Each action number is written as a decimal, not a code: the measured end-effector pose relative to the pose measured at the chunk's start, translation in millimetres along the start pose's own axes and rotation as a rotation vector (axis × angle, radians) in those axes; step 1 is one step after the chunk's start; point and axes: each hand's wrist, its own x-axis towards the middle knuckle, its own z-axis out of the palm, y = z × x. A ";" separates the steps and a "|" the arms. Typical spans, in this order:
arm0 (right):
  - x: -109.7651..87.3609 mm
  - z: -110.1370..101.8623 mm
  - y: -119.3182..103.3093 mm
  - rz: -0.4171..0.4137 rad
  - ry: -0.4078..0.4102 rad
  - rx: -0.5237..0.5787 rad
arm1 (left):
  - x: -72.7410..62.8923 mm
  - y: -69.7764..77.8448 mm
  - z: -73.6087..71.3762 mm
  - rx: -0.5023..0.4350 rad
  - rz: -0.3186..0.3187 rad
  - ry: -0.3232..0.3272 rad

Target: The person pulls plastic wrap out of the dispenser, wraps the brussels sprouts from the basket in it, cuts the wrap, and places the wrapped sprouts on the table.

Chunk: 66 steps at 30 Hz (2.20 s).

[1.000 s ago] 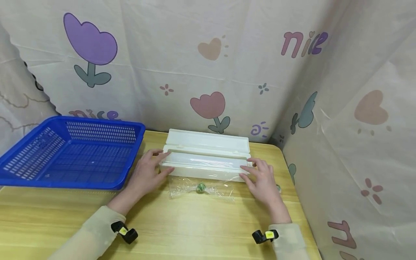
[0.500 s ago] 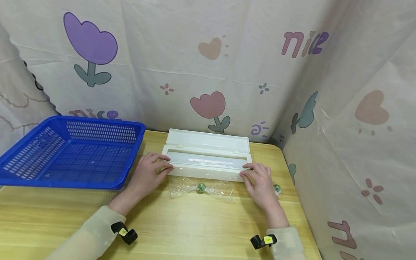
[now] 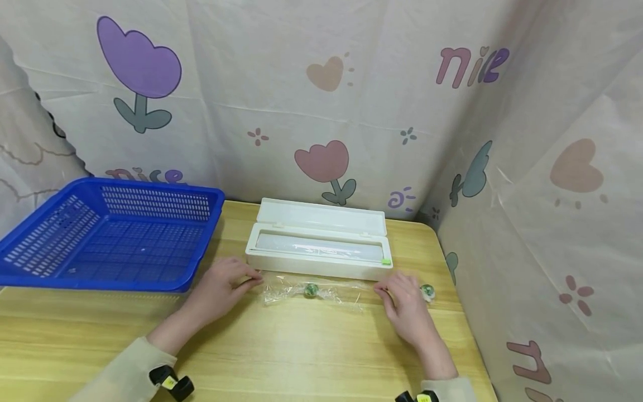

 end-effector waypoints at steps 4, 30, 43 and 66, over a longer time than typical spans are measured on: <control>-11.8 -1.3 -4.3 -0.014 -0.036 -0.001 | -8.3 3.8 -2.8 -0.018 -0.002 -0.076; -47.6 14.8 -16.5 0.032 -0.184 -0.023 | -29.7 1.7 -0.5 -0.053 0.002 -0.404; -27.1 9.1 -20.3 0.063 -0.072 -0.012 | -10.8 14.1 -6.8 0.027 -0.019 -0.340; 61.8 84.3 -66.5 0.115 -0.242 0.175 | 5.6 34.6 10.5 0.095 -0.152 -0.398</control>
